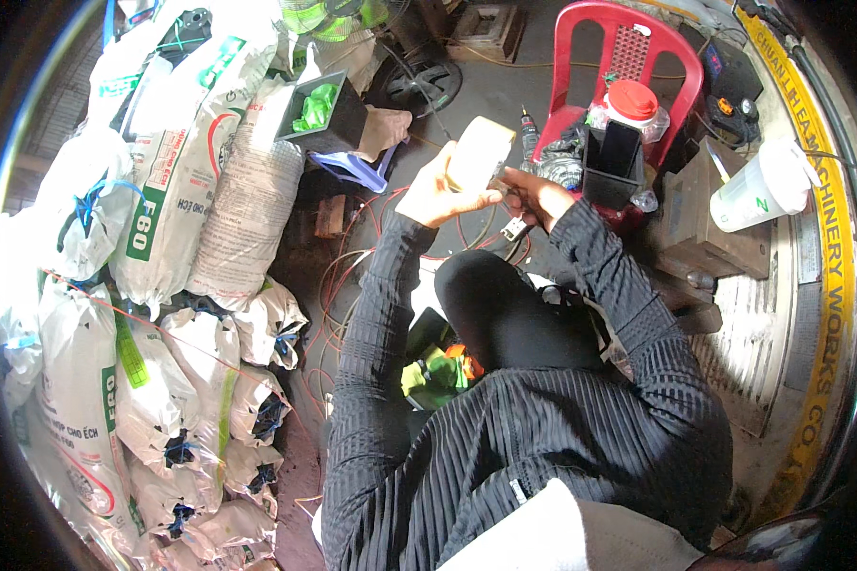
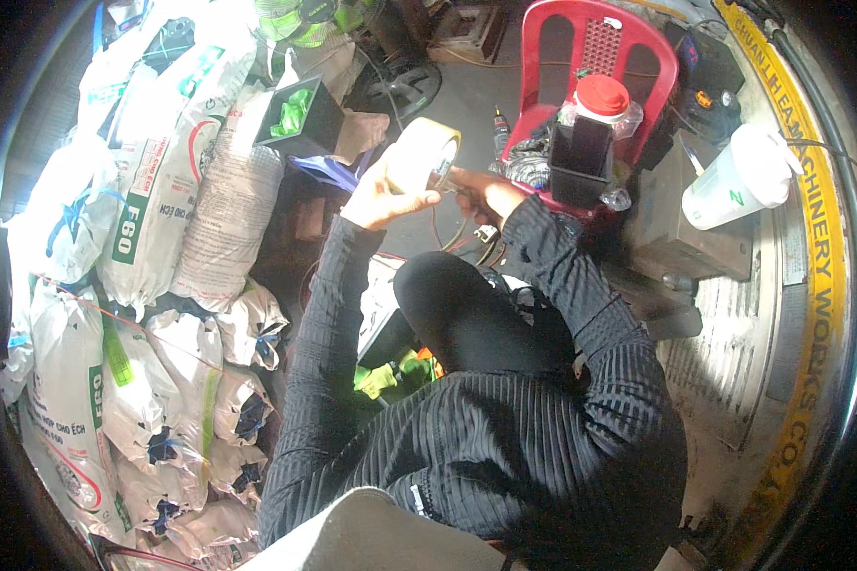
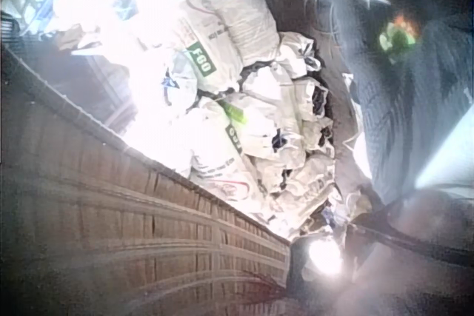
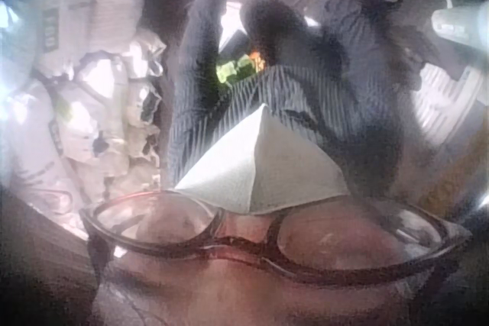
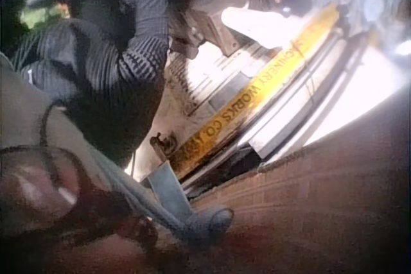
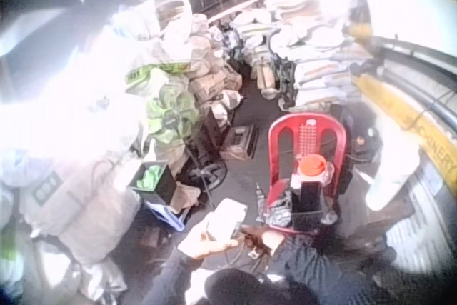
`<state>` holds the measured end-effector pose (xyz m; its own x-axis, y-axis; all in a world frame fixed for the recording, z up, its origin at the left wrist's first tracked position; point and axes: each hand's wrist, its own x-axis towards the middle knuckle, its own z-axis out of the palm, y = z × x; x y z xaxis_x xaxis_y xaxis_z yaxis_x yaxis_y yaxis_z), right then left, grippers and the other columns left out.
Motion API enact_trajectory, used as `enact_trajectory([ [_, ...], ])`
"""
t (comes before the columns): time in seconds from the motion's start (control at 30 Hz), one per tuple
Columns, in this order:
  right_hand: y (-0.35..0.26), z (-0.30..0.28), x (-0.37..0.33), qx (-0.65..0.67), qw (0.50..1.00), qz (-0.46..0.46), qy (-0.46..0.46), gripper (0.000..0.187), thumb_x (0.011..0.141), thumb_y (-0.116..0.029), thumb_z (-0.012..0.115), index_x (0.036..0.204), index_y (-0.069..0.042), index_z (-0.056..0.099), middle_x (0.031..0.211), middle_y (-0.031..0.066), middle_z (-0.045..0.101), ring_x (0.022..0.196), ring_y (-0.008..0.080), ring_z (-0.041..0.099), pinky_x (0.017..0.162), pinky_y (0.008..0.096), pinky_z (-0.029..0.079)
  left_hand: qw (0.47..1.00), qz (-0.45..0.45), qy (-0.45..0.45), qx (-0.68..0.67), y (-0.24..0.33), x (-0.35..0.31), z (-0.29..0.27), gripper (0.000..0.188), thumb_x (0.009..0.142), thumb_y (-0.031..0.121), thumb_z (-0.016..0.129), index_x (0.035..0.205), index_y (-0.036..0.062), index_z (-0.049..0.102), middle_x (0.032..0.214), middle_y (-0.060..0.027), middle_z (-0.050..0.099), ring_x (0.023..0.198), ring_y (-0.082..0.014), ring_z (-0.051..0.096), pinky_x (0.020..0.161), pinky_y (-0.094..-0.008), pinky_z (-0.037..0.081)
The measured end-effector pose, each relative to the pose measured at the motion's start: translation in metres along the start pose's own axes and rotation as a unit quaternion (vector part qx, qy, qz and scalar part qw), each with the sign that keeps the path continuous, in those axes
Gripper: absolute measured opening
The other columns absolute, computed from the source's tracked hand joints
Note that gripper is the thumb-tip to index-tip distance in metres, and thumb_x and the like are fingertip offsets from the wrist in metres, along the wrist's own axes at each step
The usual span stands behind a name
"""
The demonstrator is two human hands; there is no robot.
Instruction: The person sits on the floor and works on a small electronic device, using a soldering iron to heat components and applying tape to wires. They handle wires, a soldering iron, and tape while seated.
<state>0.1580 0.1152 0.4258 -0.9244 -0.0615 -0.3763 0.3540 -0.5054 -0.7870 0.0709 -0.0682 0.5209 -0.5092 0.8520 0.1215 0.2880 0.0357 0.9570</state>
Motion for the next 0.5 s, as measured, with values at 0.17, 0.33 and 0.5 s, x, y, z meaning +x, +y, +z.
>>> enact_trajectory([
  [0.17,-0.001,0.004,0.031,0.017,0.992,0.028,-0.118,0.045,0.087,-0.043,0.059,0.121,-0.014,0.054,0.097,-0.0011,0.058,0.077,0.0095,0.060,0.050,0.0177,0.040,0.999,0.039,0.023,0.027,-0.015,-0.015,-0.007,0.066,0.067,0.014,0.080,0.124,0.0022,0.048,0.112,-0.0066,0.055,0.104,-0.0166,0.051,0.090,-0.0332,0.042],
  [0.33,-0.001,0.000,0.042,0.040,0.997,-0.035,-0.061,0.035,0.081,-0.020,0.071,0.111,-0.011,0.057,0.095,-0.0022,0.058,0.076,0.0066,0.054,0.052,0.0169,0.039,0.999,-0.004,0.032,0.025,-0.025,-0.036,-0.020,0.065,0.065,0.006,0.078,0.122,0.0020,0.049,0.114,-0.0072,0.055,0.107,-0.0176,0.050,0.093,-0.0350,0.041],
  [0.5,-0.003,-0.003,0.033,0.006,0.999,-0.031,-0.043,0.030,0.085,-0.014,0.063,0.112,-0.005,0.052,0.096,-0.0005,0.059,0.077,0.0060,0.055,0.048,0.0158,0.041,0.991,-0.124,-0.045,0.001,-0.031,-0.052,-0.041,0.069,0.062,0.005,0.081,0.124,0.0013,0.050,0.115,-0.0087,0.056,0.110,-0.0172,0.049,0.097,-0.0323,0.038],
])
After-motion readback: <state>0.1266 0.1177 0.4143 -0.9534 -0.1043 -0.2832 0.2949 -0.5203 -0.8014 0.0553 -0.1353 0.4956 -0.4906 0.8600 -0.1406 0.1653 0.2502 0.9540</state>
